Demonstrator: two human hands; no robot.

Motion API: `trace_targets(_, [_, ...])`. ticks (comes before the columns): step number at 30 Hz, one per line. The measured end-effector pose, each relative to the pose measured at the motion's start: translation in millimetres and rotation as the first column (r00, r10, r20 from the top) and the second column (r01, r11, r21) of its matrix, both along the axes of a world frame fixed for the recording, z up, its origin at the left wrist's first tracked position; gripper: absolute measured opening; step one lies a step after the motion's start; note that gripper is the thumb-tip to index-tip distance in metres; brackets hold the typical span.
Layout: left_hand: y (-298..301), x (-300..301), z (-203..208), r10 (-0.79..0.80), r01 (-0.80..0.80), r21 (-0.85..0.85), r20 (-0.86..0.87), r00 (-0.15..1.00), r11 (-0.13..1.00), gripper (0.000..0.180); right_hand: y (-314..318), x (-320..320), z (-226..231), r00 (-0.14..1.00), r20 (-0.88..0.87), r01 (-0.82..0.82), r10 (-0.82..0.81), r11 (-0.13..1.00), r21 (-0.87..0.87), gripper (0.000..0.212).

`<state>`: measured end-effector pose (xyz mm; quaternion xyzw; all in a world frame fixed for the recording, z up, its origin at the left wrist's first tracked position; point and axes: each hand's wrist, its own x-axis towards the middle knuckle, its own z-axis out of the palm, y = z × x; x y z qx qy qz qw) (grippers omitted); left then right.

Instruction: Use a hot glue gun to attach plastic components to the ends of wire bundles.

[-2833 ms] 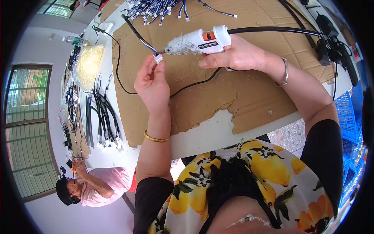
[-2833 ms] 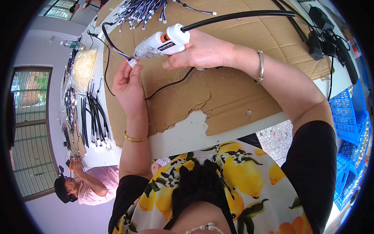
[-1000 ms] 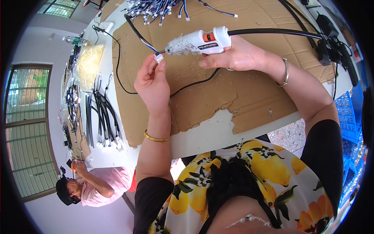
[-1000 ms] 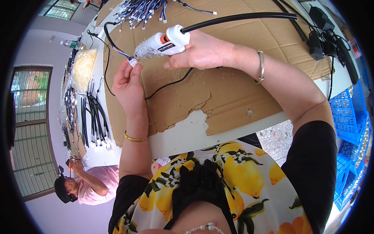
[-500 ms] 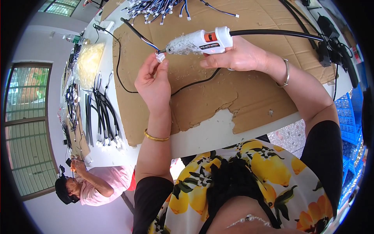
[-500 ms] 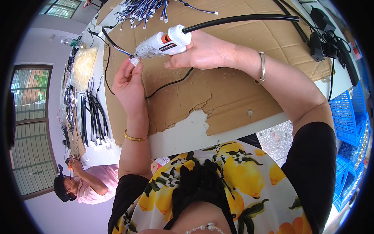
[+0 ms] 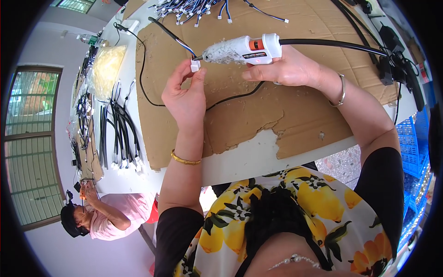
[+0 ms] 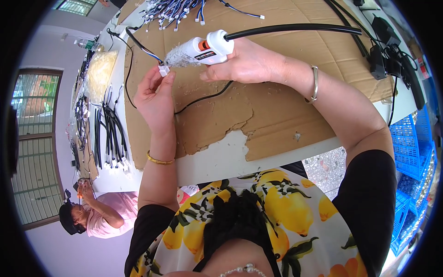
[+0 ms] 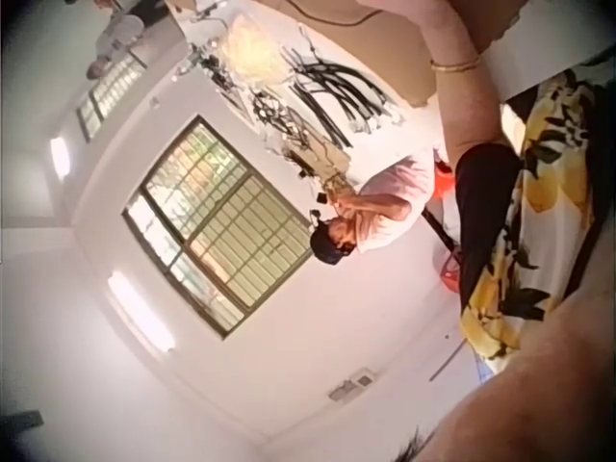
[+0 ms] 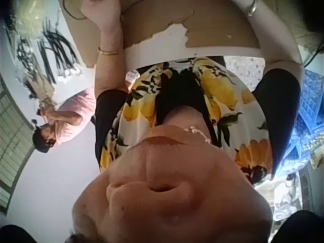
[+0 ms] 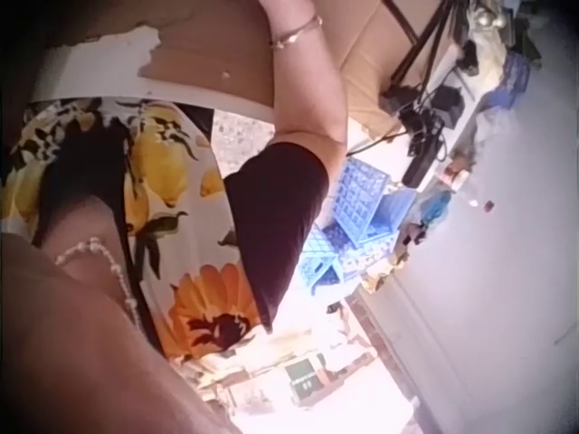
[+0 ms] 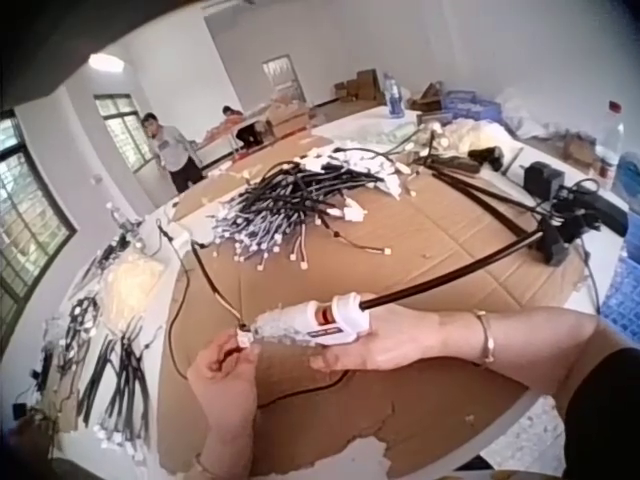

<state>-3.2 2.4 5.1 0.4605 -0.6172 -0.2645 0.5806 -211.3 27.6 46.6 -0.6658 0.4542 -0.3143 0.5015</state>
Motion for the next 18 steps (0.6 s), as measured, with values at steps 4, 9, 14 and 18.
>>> trace_targets(4, [0.2, -0.9, 0.4, 0.064, -0.058, -0.053, 0.118, 0.991, 0.997, 0.024, -0.4, -0.5, -0.7, 1.000, -0.007, -0.001, 0.001, 1.000, 0.008, 0.026])
trace_targets(9, [0.7, -0.8, 2.6, 0.093, -0.091, -0.022, 0.087, 0.992, 0.996, 0.023, -0.3, 1.6, -1.3, 0.999, -0.029, 0.023, -0.023, 1.000, 0.012, 0.025])
trace_targets(14, [1.8, -0.8, 5.4, 0.109, -0.110, 0.014, 0.077, 0.991, 0.994, 0.021, -0.5, 2.7, -0.3, 0.999, -0.025, 0.028, -0.029, 0.999, -0.023, 0.023])
trace_targets(18, [0.7, -0.2, 4.8, 0.138, -0.134, -0.038, 0.143, 0.980, 0.990, 0.022, -0.9, 2.5, -2.0, 0.997, -0.054, 0.044, -0.046, 0.999, -0.021, 0.025])
